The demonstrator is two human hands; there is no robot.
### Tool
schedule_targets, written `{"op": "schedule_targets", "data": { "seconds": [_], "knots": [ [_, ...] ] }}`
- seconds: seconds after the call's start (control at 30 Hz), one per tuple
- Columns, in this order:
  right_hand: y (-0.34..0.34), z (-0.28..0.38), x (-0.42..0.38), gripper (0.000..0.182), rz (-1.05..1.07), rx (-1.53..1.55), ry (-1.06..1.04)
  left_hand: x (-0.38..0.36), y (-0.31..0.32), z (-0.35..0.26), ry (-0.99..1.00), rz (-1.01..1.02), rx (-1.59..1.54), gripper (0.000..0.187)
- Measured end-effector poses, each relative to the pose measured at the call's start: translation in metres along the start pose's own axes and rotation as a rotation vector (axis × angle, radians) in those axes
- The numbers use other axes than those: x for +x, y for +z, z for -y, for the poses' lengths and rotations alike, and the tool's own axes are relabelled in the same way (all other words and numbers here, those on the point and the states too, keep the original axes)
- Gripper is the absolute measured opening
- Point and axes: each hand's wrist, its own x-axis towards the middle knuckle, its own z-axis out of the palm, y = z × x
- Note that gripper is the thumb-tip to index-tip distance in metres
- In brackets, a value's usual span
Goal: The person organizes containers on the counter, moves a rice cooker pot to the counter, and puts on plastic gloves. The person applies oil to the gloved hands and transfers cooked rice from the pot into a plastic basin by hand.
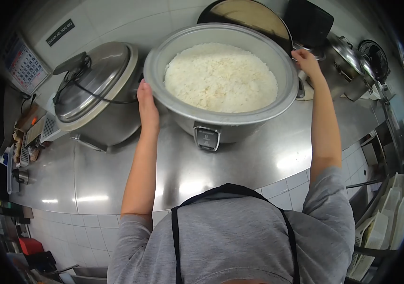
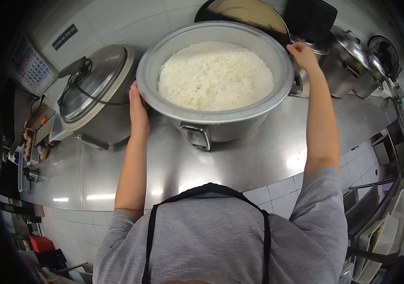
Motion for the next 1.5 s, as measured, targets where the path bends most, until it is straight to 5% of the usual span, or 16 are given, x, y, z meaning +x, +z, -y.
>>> {"op": "schedule_targets", "data": {
  "seconds": [0.07, 0.13, 0.23, 0.3, 0.73, 1.0, 1.07, 1.27, 1.33, 1.37, 1.43, 1.5],
  "knots": [
    [0.01, -0.007, 0.022, 0.043, 0.084, -0.066, 0.078, 0.004, 0.009, -0.011, -0.282, 0.013, -0.399, 0.068],
    [0.024, -0.01, 0.044, 0.045, 0.172, -0.129, 0.138, 0.007, 0.014, -0.011, -0.293, 0.021, -0.448, 0.073],
    [0.045, -0.01, 0.058, 0.046, 0.161, 0.225, 0.233, 0.011, 0.02, -0.01, -0.313, -0.054, -0.47, 0.073],
    [0.043, 0.003, 0.053, 0.044, 0.117, 0.147, 0.144, 0.018, 0.019, -0.018, -0.312, 0.026, -0.713, 0.066],
    [0.022, 0.01, 0.065, 0.021, 0.129, 0.452, -0.028, 0.027, 0.014, -0.039, -0.526, -0.139, -0.757, 0.041],
    [0.015, 0.005, 0.054, 0.017, 0.177, 0.75, 0.025, 0.022, 0.017, -0.06, -0.388, -0.22, -0.882, 0.037],
    [0.022, -0.044, 0.068, 0.026, 0.246, 0.789, 0.016, 0.017, 0.021, -0.061, -0.26, -0.021, -1.011, 0.036],
    [0.036, 0.063, -0.048, 0.046, 0.404, 1.292, 0.225, -0.005, 0.019, -0.08, 0.14, 0.028, -0.989, 0.033],
    [0.038, 0.075, -0.071, 0.045, 0.368, 1.319, 0.111, -0.02, 0.004, -0.081, 0.25, -0.015, -0.934, 0.033],
    [0.032, 0.071, -0.068, 0.045, 0.387, 1.322, 0.098, -0.027, -0.004, -0.082, 0.306, 0.17, -1.121, 0.032],
    [0.018, 0.067, -0.058, 0.039, 0.719, 1.122, -0.166, -0.049, -0.028, -0.098, 0.35, 0.262, -1.223, 0.03],
    [0.007, 0.098, -0.075, 0.037, 0.661, 1.181, -0.117, -0.064, -0.059, -0.123, 0.251, 0.243, -1.232, 0.026]
  ]
}}
